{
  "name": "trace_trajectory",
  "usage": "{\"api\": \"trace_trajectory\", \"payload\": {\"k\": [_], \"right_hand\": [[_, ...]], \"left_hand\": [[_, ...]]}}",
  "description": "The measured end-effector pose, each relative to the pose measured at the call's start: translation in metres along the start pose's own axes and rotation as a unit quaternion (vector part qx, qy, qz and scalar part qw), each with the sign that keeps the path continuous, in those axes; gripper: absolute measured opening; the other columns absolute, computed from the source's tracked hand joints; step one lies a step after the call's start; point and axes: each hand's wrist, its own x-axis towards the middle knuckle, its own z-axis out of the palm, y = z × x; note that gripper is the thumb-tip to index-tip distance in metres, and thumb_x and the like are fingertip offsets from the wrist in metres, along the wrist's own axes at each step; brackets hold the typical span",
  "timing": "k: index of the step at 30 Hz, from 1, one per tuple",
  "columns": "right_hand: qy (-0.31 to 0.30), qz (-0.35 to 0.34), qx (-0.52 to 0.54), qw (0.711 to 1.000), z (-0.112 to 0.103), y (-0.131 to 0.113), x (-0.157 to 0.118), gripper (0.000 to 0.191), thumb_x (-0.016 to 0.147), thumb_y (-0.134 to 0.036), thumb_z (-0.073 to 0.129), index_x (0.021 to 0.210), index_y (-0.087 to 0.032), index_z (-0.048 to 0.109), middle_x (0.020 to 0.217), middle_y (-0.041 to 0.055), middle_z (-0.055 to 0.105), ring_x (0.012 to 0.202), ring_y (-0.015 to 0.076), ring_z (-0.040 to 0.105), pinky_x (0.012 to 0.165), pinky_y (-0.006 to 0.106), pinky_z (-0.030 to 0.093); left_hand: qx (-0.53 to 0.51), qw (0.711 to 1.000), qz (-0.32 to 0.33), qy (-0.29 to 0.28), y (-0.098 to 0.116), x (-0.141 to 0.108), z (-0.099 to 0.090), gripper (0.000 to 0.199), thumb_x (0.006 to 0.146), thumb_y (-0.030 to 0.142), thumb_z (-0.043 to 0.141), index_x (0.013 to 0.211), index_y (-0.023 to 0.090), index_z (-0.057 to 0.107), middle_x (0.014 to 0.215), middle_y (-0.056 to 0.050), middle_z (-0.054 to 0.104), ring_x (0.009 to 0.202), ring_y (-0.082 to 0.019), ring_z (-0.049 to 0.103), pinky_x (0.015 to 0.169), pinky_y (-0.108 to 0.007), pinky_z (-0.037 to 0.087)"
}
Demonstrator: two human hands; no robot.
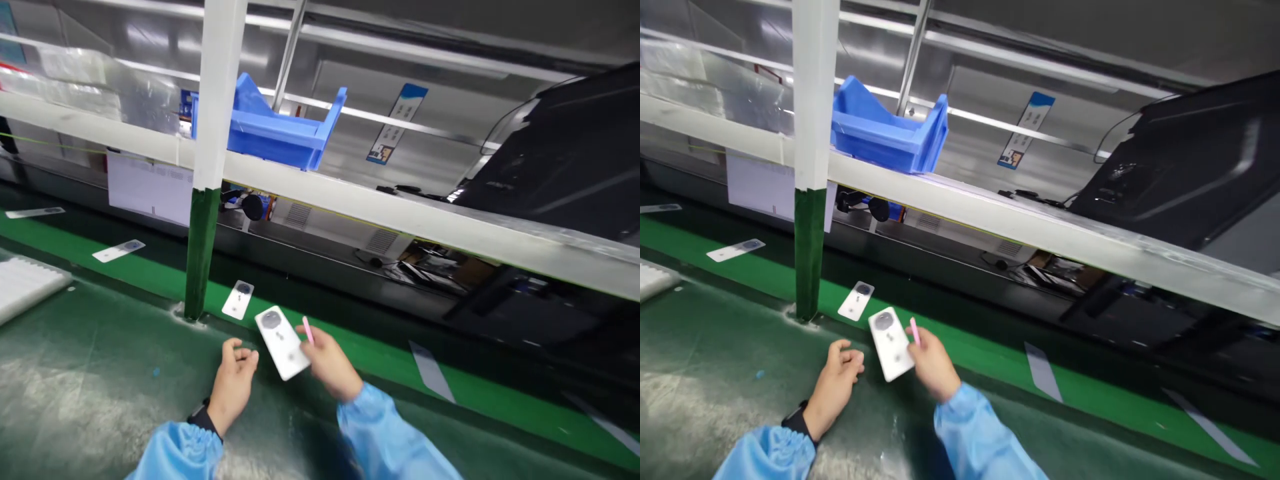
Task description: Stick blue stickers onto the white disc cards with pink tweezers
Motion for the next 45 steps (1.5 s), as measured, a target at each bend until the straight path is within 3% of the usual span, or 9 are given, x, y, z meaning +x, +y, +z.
{"api": "trace_trajectory", "payload": {"k": [4, 7, 10, 12, 16, 20, 25, 39, 45], "right_hand": [[-0.100, 0.043, 0.090, 0.990, 0.010, 0.014, -0.088, 0.031, 0.071, -0.025, 0.056, 0.100, -0.018, 0.065, 0.066, 0.0000, 0.060, 0.057, 0.0143, 0.052, 0.053, 0.025, 0.040], [-0.008, 0.041, 0.149, 0.988, -0.007, 0.021, -0.114, 0.015, 0.062, -0.028, 0.069, 0.073, -0.018, 0.069, 0.083, 0.0056, 0.065, 0.065, 0.0154, 0.053, 0.056, 0.026, 0.042], [0.104, 0.065, 0.282, 0.952, -0.031, 0.038, -0.115, 0.027, 0.061, -0.041, 0.071, 0.055, -0.016, 0.064, 0.086, 0.0082, 0.063, 0.058, 0.0128, 0.050, 0.052, 0.028, 0.041], [0.113, 0.075, 0.312, 0.940, -0.040, 0.050, -0.113, 0.036, 0.061, -0.050, 0.072, 0.054, -0.016, 0.063, 0.069, 0.0051, 0.059, 0.054, 0.0119, 0.047, 0.050, 0.027, 0.039], [0.023, 0.119, 0.221, 0.968, -0.039, 0.065, -0.115, 0.050, 0.062, -0.065, 0.066, 0.070, -0.016, 0.064, 0.045, -0.0043, 0.045, 0.040, 0.0090, 0.039, 0.041, 0.023, 0.030], [-0.060, 0.145, 0.173, 0.972, -0.038, 0.069, -0.119, 0.047, 0.064, -0.064, 0.064, 0.072, -0.018, 0.057, 0.052, -0.0017, 0.057, 0.046, 0.0123, 0.053, 0.048, 0.026, 0.042], [-0.050, 0.177, 0.170, 0.968, -0.034, 0.075, -0.119, 0.043, 0.063, -0.059, 0.065, 0.073, -0.020, 0.050, 0.053, -0.0014, 0.061, 0.048, 0.0145, 0.058, 0.051, 0.028, 0.047], [-0.039, 0.186, 0.145, 0.971, -0.030, 0.075, -0.117, 0.043, 0.065, -0.061, 0.063, 0.068, -0.020, 0.051, 0.052, -0.0012, 0.060, 0.044, 0.0125, 0.056, 0.048, 0.027, 0.046], [-0.014, 0.190, 0.214, 0.958, -0.031, 0.067, -0.117, 0.048, 0.061, -0.065, 0.066, 0.067, -0.020, 0.050, 0.049, -0.0020, 0.057, 0.042, 0.0118, 0.053, 0.044, 0.026, 0.044]], "left_hand": [[-0.083, 0.990, -0.060, -0.100, 0.009, -0.013, 0.001, 0.056, 0.061, 0.042, 0.066, 0.105, 0.022, 0.036, 0.082, 0.000, 0.061, 0.069, -0.017, 0.061, 0.062, -0.028, 0.048], [-0.037, 0.980, -0.084, -0.176, 0.016, -0.026, 0.001, 0.055, 0.061, 0.034, 0.065, 0.106, 0.023, 0.037, 0.076, 0.003, 0.061, 0.064, -0.016, 0.059, 0.059, -0.027, 0.047], [0.114, 0.967, -0.054, -0.220, 0.018, -0.038, 0.004, 0.045, 0.065, 0.028, 0.060, 0.105, 0.022, 0.042, 0.076, 0.003, 0.062, 0.067, -0.016, 0.058, 0.063, -0.027, 0.045], [0.233, 0.943, -0.024, -0.235, 0.016, -0.046, 0.009, 0.037, 0.066, 0.023, 0.057, 0.102, 0.022, 0.047, 0.078, 0.002, 0.063, 0.073, -0.018, 0.059, 0.069, -0.028, 0.044], [0.352, 0.894, 0.071, -0.267, 0.012, -0.055, 0.017, 0.035, 0.066, 0.016, 0.057, 0.100, 0.023, 0.054, 0.101, -0.004, 0.064, 0.097, -0.023, 0.057, 0.087, -0.034, 0.041], [0.420, 0.846, 0.125, -0.303, 0.013, -0.056, 0.016, 0.032, 0.065, 0.015, 0.065, 0.095, 0.023, 0.060, 0.110, -0.005, 0.061, 0.109, -0.026, 0.047, 0.095, -0.040, 0.035], [0.479, 0.795, 0.113, -0.354, 0.016, -0.055, 0.014, 0.040, 0.060, 0.014, 0.073, 0.096, 0.026, 0.061, 0.115, -0.002, 0.062, 0.112, -0.028, 0.043, 0.091, -0.041, 0.032], [0.472, 0.796, 0.130, -0.355, 0.010, -0.055, 0.014, 0.051, 0.056, 0.019, 0.081, 0.102, 0.028, 0.062, 0.116, 0.000, 0.064, 0.110, -0.028, 0.044, 0.089, -0.041, 0.029], [0.468, 0.799, 0.153, -0.345, 0.006, -0.055, 0.013, 0.051, 0.055, 0.025, 0.083, 0.102, 0.028, 0.063, 0.113, -0.002, 0.065, 0.107, -0.029, 0.045, 0.086, -0.041, 0.029]]}}
